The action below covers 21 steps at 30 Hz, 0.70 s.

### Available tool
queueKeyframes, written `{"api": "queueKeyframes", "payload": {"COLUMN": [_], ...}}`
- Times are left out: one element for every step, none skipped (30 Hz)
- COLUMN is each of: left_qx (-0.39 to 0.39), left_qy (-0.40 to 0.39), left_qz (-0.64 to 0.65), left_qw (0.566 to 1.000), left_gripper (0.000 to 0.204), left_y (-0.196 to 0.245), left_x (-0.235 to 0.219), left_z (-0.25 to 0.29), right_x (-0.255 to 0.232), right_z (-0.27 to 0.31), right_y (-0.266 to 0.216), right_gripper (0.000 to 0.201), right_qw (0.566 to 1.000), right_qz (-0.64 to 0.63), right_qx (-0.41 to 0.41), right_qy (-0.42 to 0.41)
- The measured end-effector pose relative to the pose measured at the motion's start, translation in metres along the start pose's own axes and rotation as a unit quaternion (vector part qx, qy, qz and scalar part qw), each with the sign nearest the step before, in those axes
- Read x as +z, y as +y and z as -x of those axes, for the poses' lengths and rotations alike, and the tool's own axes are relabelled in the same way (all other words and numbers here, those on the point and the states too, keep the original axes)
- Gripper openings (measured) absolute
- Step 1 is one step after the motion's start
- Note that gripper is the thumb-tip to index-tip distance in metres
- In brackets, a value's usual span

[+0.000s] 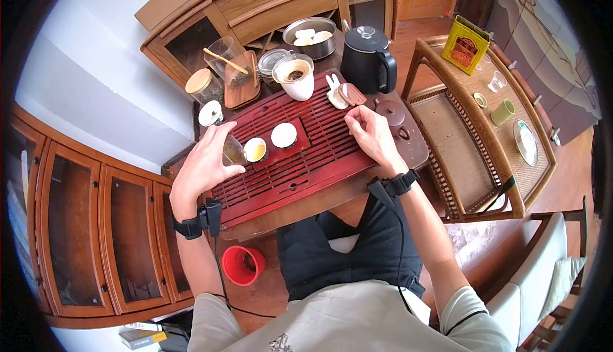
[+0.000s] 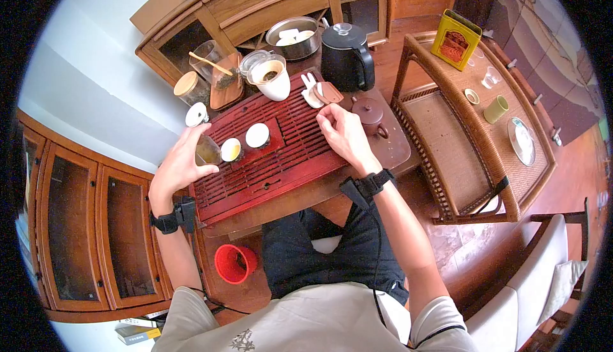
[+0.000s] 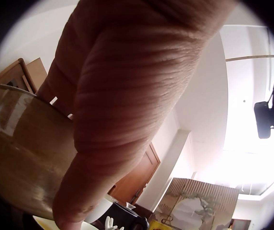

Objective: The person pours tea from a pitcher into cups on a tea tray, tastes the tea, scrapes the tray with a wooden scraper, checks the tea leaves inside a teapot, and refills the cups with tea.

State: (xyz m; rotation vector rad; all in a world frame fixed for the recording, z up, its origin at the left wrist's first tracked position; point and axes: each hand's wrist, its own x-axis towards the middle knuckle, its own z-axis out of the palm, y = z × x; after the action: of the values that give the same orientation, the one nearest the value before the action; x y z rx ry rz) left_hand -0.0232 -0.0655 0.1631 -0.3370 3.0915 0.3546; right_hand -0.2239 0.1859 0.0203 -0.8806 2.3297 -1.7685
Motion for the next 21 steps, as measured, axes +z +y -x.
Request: {"api": "queueKeyframes", "payload": {"left_qx": [0.0,-0.001,-0.001,0.0,0.001,0.001,-0.001,-0.003,-0.002,-0.001,0.001,0.001,0.0,-0.001,-0.001,0.007,0.014,0.014,0.017,0.019,0.02], "left_qy": [-0.001,-0.003,-0.003,-0.002,-0.002,-0.002,-0.003,-0.004,-0.004,-0.001,0.003,0.003,0.007,0.011,0.011,0.027,0.042,0.042,0.049,0.056,0.056], "left_qz": [-0.001,-0.002,-0.002,-0.003,-0.005,-0.005,-0.006,-0.008,-0.008,-0.006,-0.003,-0.003,0.009,0.021,0.021,0.031,0.041,0.041,0.054,0.068,0.067], "left_qw": [1.0,1.0,1.0,1.0,1.0,1.0,1.0,1.0,1.0,1.0,1.0,1.0,1.0,1.0,1.0,0.999,0.998,0.998,0.997,0.996,0.996], "left_gripper": [0.087,0.087,0.087,0.087,0.088,0.088,0.087,0.087,0.087,0.087,0.086,0.086,0.086,0.085,0.085,0.085,0.085,0.085,0.086,0.086,0.086], "left_y": [0.0,-0.001,-0.001,-0.001,-0.001,-0.001,0.0,0.0,0.0,0.0,-0.001,-0.001,-0.001,-0.002,-0.003,-0.006,-0.008,-0.009,-0.01,-0.011,-0.012], "left_x": [0.001,0.001,0.002,0.002,0.002,0.002,0.001,0.001,0.001,0.001,0.001,0.001,0.001,0.001,0.002,0.003,0.004,0.005,0.004,0.004,0.004], "left_z": [0.0,-0.001,-0.001,-0.001,-0.001,-0.001,-0.001,-0.001,-0.001,-0.001,-0.001,-0.001,0.0,0.0,0.001,0.001,0.001,0.0,0.0,0.0,0.0], "right_x": [0.0,0.001,0.001,0.0,0.0,0.0,-0.001,-0.001,0.0,0.0,0.0,0.0,-0.001,-0.001,-0.001,-0.001,-0.001,-0.001,-0.001,-0.001,0.0], "right_z": [0.0,0.0,0.0,0.0,0.0,0.0,0.0,0.0,0.0,0.0,0.0,0.0,0.0,0.0,0.0,0.0,0.0,0.0,0.0,0.0,0.0], "right_y": [0.001,0.002,0.001,0.001,0.0,-0.001,-0.001,-0.002,-0.001,0.0,0.0,0.0,-0.002,-0.002,-0.002,-0.002,-0.003,-0.002,-0.002,-0.002,-0.002], "right_gripper": [0.019,0.019,0.019,0.019,0.019,0.019,0.019,0.019,0.019,0.019,0.019,0.019,0.018,0.018,0.018,0.018,0.018,0.018,0.018,0.018,0.018], "right_qw": [1.0,1.0,1.0,1.0,1.0,1.0,1.0,1.0,1.0,1.0,1.0,1.0,1.0,1.0,1.0,1.0,1.0,1.0,1.0,1.0,1.0], "right_qz": [0.0,-0.001,-0.001,0.001,0.003,0.003,0.005,0.007,0.007,0.004,0.001,0.001,0.002,0.004,0.004,0.006,0.008,0.009,0.007,0.006,0.006], "right_qx": [-0.004,-0.007,-0.008,-0.007,-0.006,-0.006,-0.003,0.0,0.0,-0.003,-0.006,-0.006,-0.006,-0.006,-0.005,-0.006,-0.006,-0.006,-0.005,-0.005,-0.005], "right_qy": [0.001,0.002,0.002,0.001,0.001,0.001,-0.001,-0.002,-0.001,-0.001,0.0,0.0,0.001,0.001,0.001,0.002,0.002,0.002,0.003,0.003,0.003]}}
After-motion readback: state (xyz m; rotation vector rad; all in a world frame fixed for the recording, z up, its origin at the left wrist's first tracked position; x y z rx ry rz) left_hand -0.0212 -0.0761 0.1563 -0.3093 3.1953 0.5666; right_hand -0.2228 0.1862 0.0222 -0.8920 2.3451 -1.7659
